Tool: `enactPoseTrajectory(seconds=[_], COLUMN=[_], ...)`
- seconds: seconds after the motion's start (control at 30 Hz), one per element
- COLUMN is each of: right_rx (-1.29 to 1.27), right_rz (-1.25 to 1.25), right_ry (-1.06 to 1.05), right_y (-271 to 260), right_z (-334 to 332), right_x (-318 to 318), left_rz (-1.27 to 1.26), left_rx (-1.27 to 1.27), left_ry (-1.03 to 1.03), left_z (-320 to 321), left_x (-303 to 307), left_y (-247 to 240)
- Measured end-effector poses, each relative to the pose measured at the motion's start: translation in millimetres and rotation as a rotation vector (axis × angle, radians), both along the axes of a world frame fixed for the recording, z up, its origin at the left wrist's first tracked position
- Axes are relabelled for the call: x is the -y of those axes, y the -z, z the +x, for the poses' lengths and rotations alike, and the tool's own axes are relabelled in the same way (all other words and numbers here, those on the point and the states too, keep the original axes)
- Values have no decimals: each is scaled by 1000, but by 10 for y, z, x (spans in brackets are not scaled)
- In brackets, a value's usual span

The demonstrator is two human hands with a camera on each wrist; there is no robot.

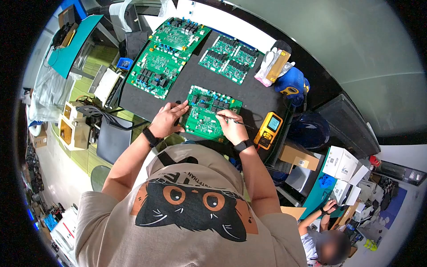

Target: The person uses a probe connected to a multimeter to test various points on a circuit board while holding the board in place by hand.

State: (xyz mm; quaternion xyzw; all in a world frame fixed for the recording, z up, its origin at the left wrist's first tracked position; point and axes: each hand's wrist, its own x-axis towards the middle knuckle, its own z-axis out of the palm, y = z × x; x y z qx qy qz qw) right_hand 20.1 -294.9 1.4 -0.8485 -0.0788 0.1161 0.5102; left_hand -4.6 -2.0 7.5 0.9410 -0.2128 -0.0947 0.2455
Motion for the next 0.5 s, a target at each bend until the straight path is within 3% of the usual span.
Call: enactPoseTrajectory(seconds=[0.07, 0.5], right_rx=[87, 10], right_rz=[-16, 16], right_ry=[-24, -22], right_y=[19, 21], right_z=[9, 46], right_x=[10, 38], left_rz=[-6, -1], left_rx=[4, 2], left_ry=[3, 3], left_z=[1, 3], left_x=[3, 8], left_y=[0, -19])
